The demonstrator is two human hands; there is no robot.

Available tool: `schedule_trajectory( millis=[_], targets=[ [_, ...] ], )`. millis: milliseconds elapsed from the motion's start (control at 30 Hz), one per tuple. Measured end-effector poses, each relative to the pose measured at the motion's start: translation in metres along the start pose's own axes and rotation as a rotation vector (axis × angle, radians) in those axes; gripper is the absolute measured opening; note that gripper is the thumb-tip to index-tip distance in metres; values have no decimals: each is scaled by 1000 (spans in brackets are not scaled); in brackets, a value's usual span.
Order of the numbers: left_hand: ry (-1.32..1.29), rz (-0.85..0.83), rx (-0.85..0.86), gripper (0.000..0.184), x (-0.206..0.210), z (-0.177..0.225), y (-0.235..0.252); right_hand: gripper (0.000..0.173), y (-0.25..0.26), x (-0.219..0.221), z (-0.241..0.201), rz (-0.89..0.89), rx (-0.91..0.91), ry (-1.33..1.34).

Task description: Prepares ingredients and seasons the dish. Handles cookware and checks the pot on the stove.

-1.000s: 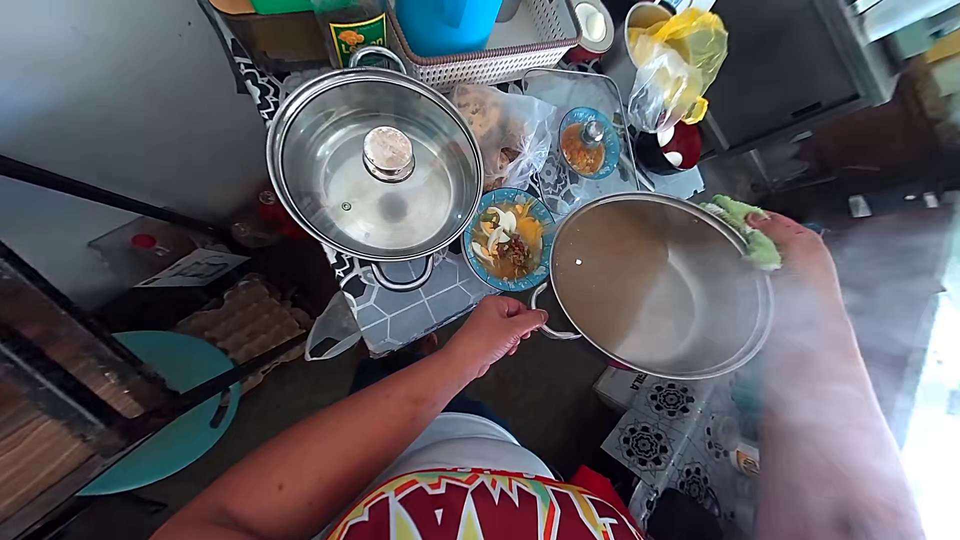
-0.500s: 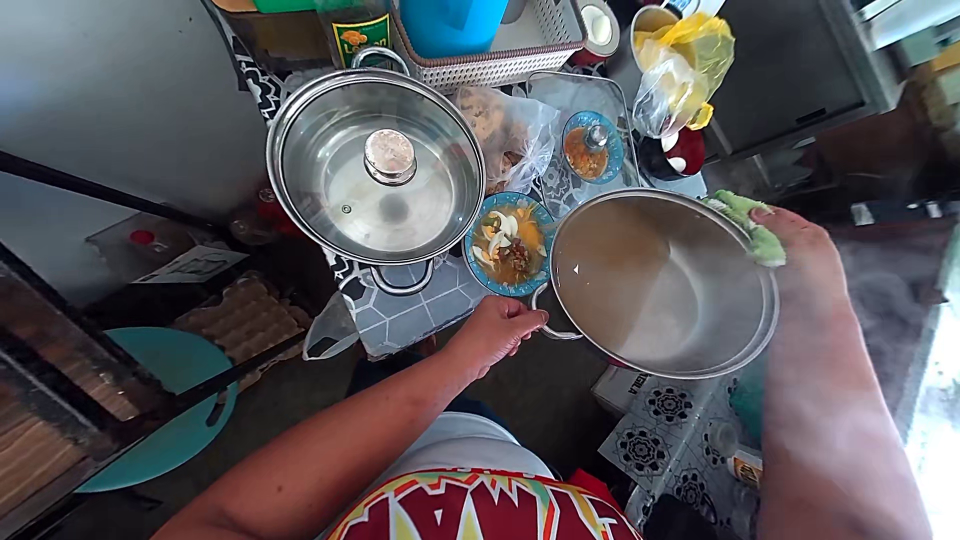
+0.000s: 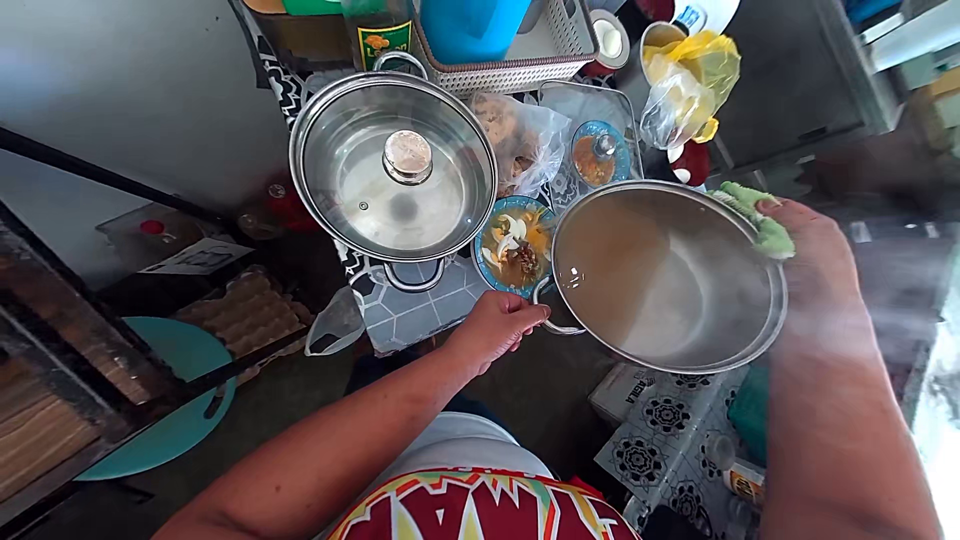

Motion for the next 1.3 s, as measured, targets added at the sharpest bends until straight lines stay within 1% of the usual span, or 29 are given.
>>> schedule_trajectory(
  millis=[167,333,500,600,667,767,800,900,1033,1167,1300],
  targets=[
    [-7,10,-6,23,-6,0,-4,13,10,4,-3,-24,-18,-16],
    [-24,20,-17,23,-11,-1,-11,13,3,9,-12,-22,-16,-36],
    [-25,24,-12,23,-16,-6,-17,18,-6,11,-11,-77,-55,-19],
    [-27,22,-9,23,-18,-7,-21,20,-5,11,-10,-54,-44,-93],
    [-28,22,-2,23,-20,-8,-24,18,-9,11,-11,-19,-34,-95],
    [-33,22,-5,23,-22,-9,-28,23,-14,10,-11,-25,-47,-127],
    [-33,24,-4,23,-22,-9,-29,23,-17,9,-10,-27,-41,-115],
    [-31,35,9,23,-23,-9,-33,15,-22,6,-5,-19,-33,-34],
    [-13,50,44,23,-25,-6,-38,21,-25,-1,0,-26,-60,-17],
    [-9,80,80,24,-27,0,-44,20,-43,4,-5,-93,-74,179],
    [-21,113,154,27,-30,5,-52,24,-47,-1,-17,-95,-151,172]
  ],
)
Point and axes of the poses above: each hand's wrist, its own y-axis towards the middle knuckle, its own x-axis out of the palm, z = x × y, the point moved 9 cm from there along y, towards the middle knuckle, and after that the axes turned 14 degrees about z, right-handed, at the moved point
